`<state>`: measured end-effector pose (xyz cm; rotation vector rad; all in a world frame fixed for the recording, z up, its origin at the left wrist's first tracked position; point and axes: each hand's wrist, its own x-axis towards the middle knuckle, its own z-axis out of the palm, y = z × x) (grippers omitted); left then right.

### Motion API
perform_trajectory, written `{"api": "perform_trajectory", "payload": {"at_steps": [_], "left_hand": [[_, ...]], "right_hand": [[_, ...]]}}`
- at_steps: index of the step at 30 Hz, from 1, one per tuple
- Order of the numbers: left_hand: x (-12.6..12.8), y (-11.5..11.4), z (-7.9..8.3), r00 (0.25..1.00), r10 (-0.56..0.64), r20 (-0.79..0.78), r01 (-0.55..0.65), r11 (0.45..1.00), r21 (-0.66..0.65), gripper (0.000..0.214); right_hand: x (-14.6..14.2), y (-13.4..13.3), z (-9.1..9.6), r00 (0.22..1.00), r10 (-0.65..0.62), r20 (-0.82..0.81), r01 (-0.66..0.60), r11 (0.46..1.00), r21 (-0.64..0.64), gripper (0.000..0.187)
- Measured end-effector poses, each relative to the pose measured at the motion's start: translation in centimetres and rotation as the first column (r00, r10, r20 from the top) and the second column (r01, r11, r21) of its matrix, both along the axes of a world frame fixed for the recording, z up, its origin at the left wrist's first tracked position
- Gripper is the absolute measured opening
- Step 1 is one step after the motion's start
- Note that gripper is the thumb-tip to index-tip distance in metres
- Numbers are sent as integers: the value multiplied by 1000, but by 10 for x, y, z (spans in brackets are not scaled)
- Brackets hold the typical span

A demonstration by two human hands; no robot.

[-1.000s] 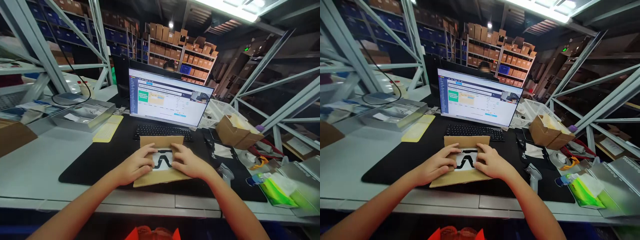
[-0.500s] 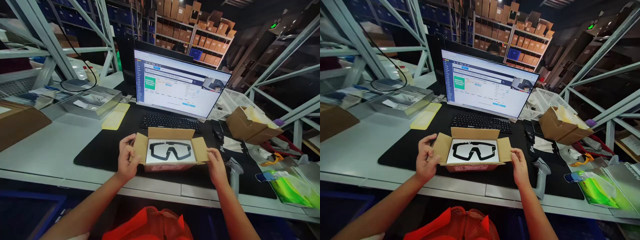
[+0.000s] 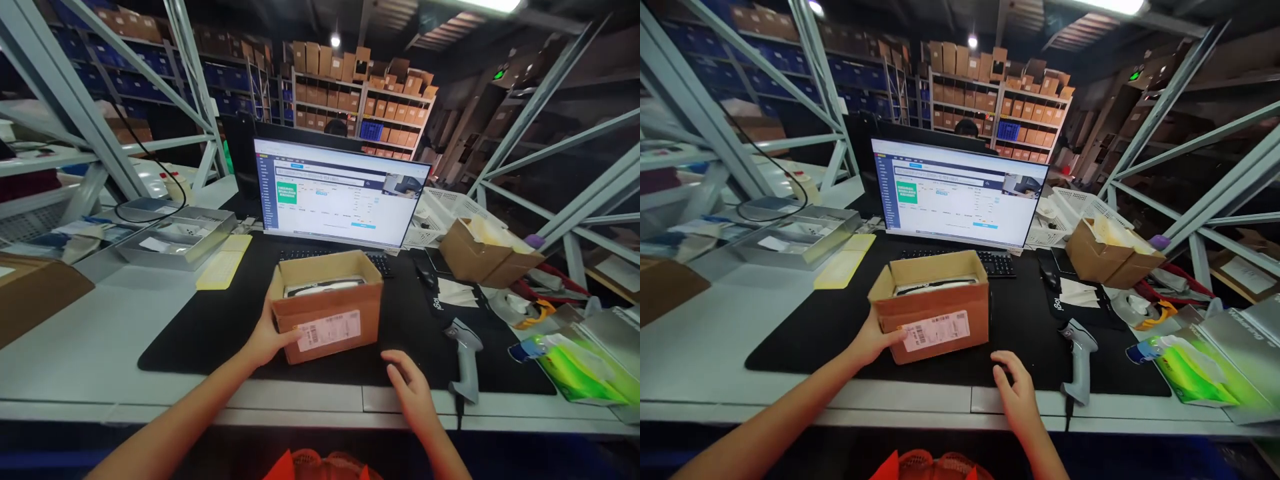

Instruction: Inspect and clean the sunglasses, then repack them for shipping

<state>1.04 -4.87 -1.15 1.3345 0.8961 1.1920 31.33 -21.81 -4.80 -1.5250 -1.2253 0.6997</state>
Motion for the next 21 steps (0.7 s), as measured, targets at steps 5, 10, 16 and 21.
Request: {"api": "perform_trajectory", "payload": {"at_steps": [5,10,16,21], "left_hand": [[40,-18,24,922,-11,387,103,970,-219,91],[78,-44,39,833,-172,525,332,916,-226,82],[50,-1,17,759,-615,214,651,721,-239,65],[35,38,11,868,-392,306,482,814,-325,53]], "right_hand": [[-39,22,-1,953,140,-270,-127,990,65,82],[-59,60,50,863,165,-478,26,929,368,105],[-28,61,135,969,101,-227,23,873,486,101],[-28,68,188,869,136,476,-274,933,232,102]]}}
